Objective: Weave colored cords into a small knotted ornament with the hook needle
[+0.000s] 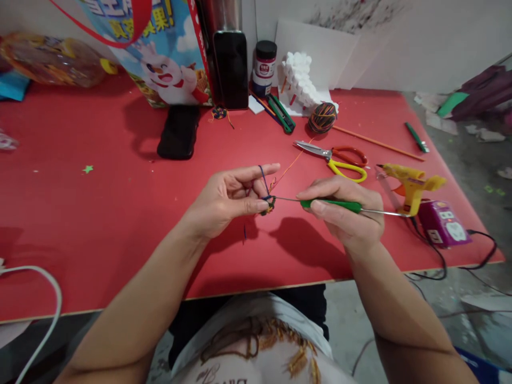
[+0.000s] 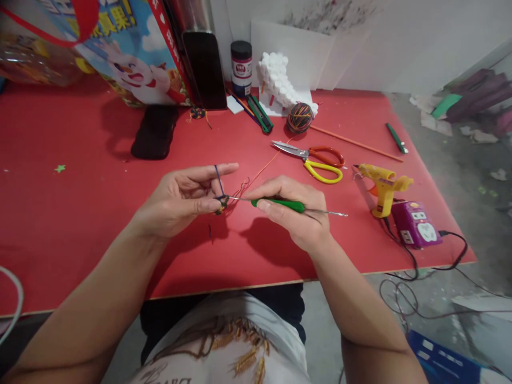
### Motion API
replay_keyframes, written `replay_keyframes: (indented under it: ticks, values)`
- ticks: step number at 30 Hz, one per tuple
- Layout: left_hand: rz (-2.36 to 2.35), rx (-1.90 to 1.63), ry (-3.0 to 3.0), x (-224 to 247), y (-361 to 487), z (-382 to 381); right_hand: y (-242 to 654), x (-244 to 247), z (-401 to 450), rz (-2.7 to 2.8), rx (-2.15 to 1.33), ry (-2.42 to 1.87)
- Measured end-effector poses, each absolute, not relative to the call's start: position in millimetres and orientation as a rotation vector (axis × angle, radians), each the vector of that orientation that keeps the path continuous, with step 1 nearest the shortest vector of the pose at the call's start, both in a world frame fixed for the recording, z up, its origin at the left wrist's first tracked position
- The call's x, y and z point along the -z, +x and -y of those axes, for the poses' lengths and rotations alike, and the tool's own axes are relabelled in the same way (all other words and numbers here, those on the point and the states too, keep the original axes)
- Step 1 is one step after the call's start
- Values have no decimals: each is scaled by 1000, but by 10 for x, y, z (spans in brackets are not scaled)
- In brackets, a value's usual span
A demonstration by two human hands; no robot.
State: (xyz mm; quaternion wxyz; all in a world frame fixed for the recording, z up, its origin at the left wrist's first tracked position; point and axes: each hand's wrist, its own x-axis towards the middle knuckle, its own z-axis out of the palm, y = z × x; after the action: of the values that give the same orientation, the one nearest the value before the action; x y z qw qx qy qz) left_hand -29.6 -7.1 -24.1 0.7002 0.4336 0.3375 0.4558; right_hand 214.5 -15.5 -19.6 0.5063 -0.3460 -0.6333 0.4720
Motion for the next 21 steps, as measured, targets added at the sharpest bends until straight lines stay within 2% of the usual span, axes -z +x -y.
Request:
replay_keyframes:
  ticks: [6, 11, 15, 21]
  values:
    - [-710, -923, 1006, 234, -263, 82, 2250, 234, 132, 1375, -1393, -848]
    - [-717, -906, 1009, 277, -183, 115, 2120, 321, 126, 1124, -1664, -691]
    - [-799, -1085, 1031, 359, -58, 167, 1944, 378, 162, 975, -1760, -578]
    - [-911, -1377, 1044, 452, 5, 184, 1710, 344, 180, 812, -1647, -632]
